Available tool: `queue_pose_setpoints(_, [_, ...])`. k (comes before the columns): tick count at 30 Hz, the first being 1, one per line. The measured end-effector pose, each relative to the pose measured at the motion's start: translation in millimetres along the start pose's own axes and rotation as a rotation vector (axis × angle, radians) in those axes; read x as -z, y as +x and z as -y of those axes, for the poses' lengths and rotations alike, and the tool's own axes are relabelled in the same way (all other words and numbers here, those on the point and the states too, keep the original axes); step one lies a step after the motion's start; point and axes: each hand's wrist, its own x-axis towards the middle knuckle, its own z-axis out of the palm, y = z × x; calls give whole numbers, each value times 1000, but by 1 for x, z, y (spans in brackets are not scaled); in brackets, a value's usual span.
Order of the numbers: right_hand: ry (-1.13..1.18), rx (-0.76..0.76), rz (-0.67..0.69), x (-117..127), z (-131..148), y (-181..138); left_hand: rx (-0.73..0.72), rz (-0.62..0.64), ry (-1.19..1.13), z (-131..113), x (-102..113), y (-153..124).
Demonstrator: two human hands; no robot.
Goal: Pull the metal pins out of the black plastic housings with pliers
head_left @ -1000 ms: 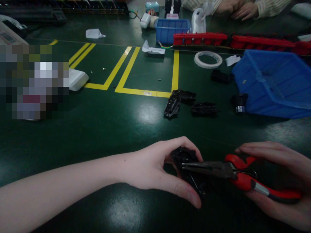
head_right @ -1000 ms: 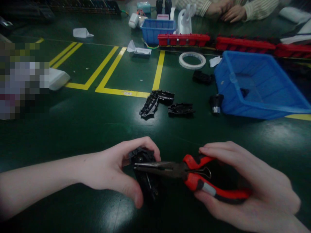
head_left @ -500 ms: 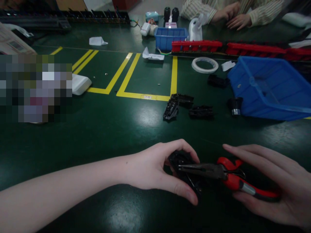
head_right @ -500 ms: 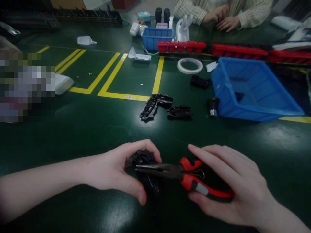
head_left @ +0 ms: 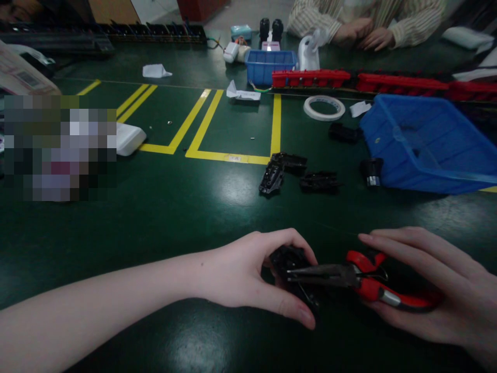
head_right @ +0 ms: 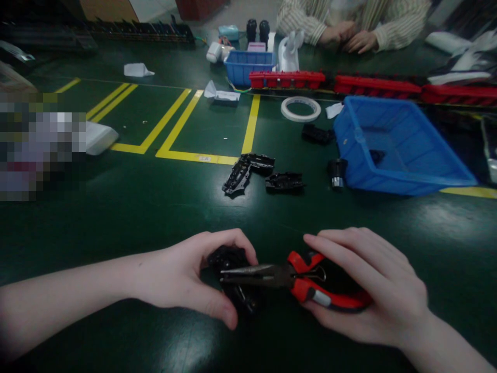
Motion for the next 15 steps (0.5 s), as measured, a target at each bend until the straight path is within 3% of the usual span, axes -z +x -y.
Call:
queue_pose_setpoints(8, [-58,99,2,4,-7,1,-26,-24,0,1,1,0])
queue_pose_setpoints(11, [-62,64,-6,5,-8,3,-23,-29,14,0,0,0])
queue_pose_setpoints(15, [-85,150,-8,8,-8,6,-18,-21,5,0,0,0])
